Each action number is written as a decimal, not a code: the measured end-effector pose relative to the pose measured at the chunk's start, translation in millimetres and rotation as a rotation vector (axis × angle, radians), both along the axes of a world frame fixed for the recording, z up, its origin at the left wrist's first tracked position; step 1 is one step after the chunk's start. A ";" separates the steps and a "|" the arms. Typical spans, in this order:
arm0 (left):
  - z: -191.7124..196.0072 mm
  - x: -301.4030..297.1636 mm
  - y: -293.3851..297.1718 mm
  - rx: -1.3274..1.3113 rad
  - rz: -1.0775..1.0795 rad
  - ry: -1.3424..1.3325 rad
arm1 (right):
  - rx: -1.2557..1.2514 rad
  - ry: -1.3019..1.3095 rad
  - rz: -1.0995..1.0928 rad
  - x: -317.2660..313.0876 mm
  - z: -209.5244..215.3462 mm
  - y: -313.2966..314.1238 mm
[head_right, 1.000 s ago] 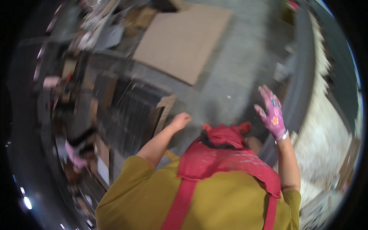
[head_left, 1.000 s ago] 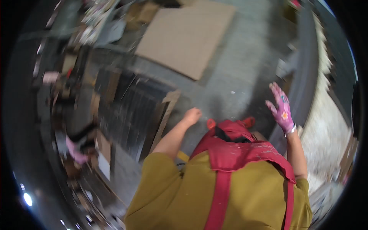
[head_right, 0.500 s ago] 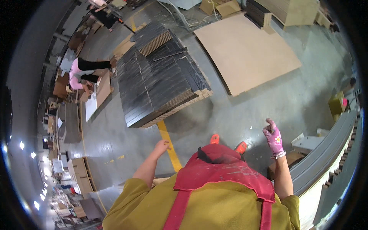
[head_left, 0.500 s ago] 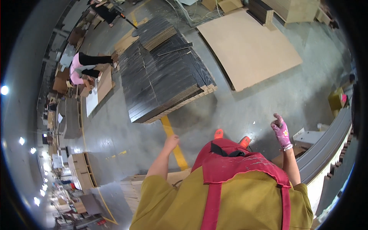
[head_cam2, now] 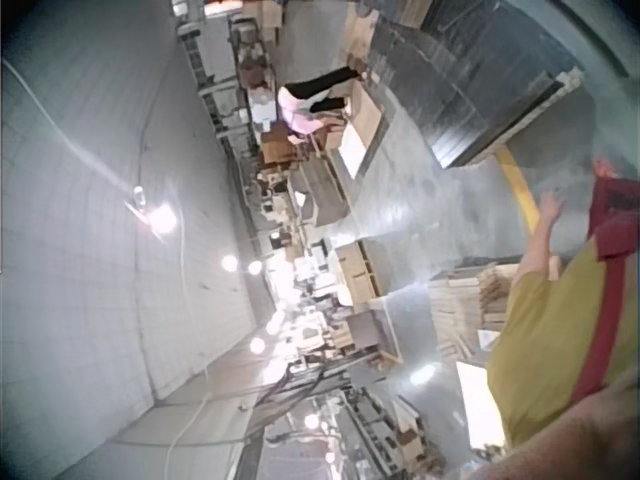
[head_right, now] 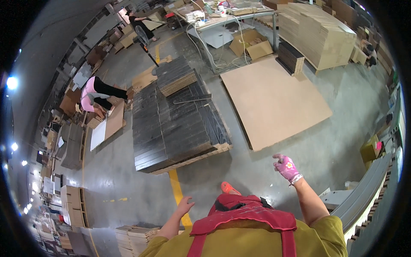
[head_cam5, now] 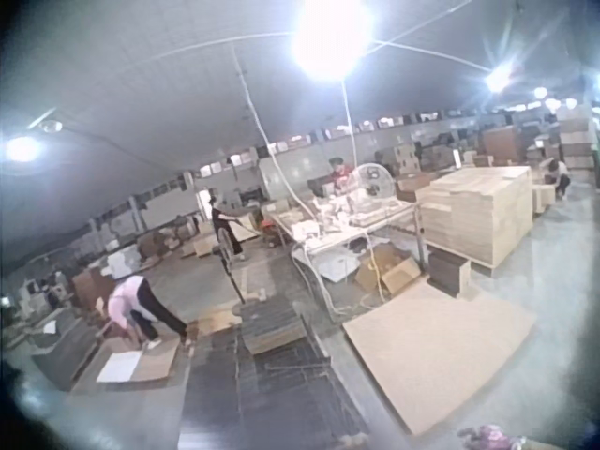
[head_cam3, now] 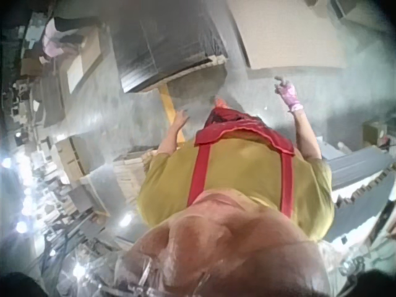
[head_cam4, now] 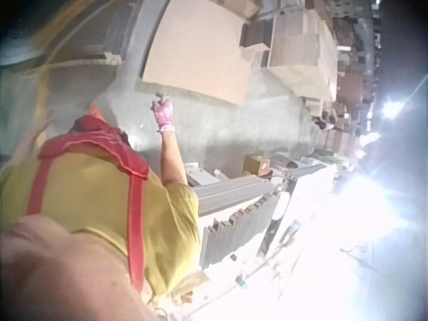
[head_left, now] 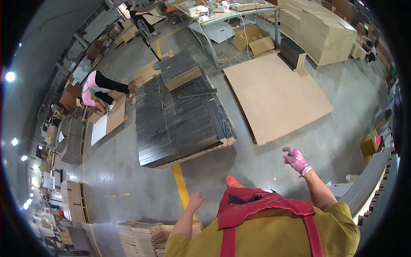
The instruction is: The person scrapes the edges of black wooden slats with a small metal tool, wipes them with a cloth, and uses an air nozzle to clean them. They then move a bundle of the slats to another location and apply glue or tape to one of the pieces.
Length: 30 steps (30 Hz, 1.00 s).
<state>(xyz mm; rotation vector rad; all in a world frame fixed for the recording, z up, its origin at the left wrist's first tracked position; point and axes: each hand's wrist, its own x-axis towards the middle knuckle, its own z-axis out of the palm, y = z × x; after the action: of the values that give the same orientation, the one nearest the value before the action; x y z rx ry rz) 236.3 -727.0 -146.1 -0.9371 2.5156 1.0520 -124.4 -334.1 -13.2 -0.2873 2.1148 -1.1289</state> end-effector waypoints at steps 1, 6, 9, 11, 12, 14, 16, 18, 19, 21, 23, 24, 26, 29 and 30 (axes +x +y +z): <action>2.3 -2.7 -5.4 0.009 0.012 -0.004 | -0.028 0.009 -0.001 -8.6 6.2 -12.9; -42.7 -19.0 -73.5 -0.048 0.050 -0.093 | 0.092 0.142 0.244 -57.9 -43.9 -39.2; -12.7 -55.0 -99.6 -0.006 0.097 -0.044 | 0.141 0.048 0.119 -70.5 -69.6 -41.4; -3.9 -78.5 -118.7 -0.008 0.132 -0.007 | 0.119 0.039 0.165 -75.9 -90.5 -49.7; 3.1 -91.6 -126.5 -0.006 0.171 -0.009 | 0.160 -0.042 0.160 -77.7 -86.4 -57.4; 21.1 -116.4 -132.3 0.076 0.246 0.134 | 0.212 -0.125 0.170 -84.8 -93.4 -67.4; 33.8 -129.2 -127.6 0.138 0.350 0.156 | 0.212 -0.218 0.349 -108.2 -115.1 -77.3; 34.9 -133.5 -125.2 0.194 0.456 0.185 | 0.274 -0.186 0.388 -138.2 -132.4 -97.2; 30.9 -127.7 -118.6 0.205 0.477 0.117 | 0.326 -0.157 0.402 -152.3 -141.1 -109.9; 6.5 -112.3 -104.8 0.154 0.458 -0.010 | 0.354 -0.121 0.446 -185.6 -163.3 -130.2; -11.6 -78.9 -90.5 0.098 0.463 0.007 | 0.260 -0.371 0.338 -227.6 -205.7 -137.8; -10.5 -61.1 -81.9 0.113 0.491 0.076 | 0.327 -0.420 0.380 -242.9 -203.6 -156.2; 14.7 -68.9 -69.2 0.075 0.831 -0.165 | 0.344 -0.375 0.415 -255.4 -162.1 -207.3; -23.2 -15.3 -34.8 0.258 1.210 -0.053 | 0.203 0.004 1.010 -321.2 -241.7 -258.5; -26.9 -18.1 -31.3 0.381 1.390 0.046 | 0.298 0.218 0.986 -343.5 -241.5 -273.4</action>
<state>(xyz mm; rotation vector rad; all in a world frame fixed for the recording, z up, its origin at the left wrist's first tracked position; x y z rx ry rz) 218.2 -758.3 -173.0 -2.5532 1.2866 1.7129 -467.9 -607.5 -254.7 -1.1805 1.8711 -0.2045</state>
